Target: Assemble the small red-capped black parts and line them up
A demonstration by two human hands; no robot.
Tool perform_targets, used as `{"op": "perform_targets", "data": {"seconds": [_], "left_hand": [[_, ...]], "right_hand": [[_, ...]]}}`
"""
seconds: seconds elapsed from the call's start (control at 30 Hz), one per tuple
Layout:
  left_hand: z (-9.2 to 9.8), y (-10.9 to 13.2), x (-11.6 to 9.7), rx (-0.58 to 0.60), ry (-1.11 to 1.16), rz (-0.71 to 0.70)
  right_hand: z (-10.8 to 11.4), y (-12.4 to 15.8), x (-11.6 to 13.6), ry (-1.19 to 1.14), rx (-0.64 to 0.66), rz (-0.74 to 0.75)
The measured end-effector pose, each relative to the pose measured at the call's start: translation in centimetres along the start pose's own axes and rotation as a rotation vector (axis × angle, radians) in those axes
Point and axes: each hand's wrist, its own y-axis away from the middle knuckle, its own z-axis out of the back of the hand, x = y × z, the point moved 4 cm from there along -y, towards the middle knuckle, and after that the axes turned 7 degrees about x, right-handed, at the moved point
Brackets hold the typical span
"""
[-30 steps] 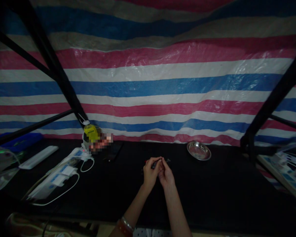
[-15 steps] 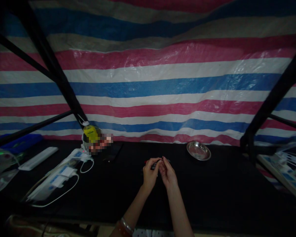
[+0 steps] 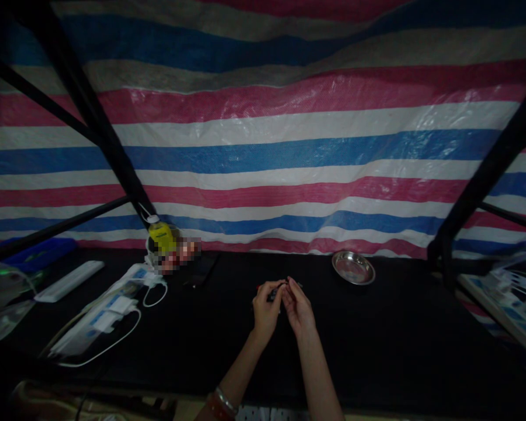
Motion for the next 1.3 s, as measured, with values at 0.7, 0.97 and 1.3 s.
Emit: {"op": "perform_targets", "data": {"seconds": [0.7, 0.97, 1.3], "left_hand": [[10.7, -5.8, 10.6, -0.051, -0.883, 0.326], [12.3, -5.8, 15.3, 0.016, -1.115, 0.372], [12.5, -6.1, 13.6, -0.047, -1.111, 0.375]], "right_hand": [[4.9, -0.3, 2.6, -0.137, -0.202, -0.110], [7.6, -1.1, 4.0, -0.027, -0.153, -0.016], [7.3, 0.1, 4.2, 0.077, -0.159, -0.007]]}}
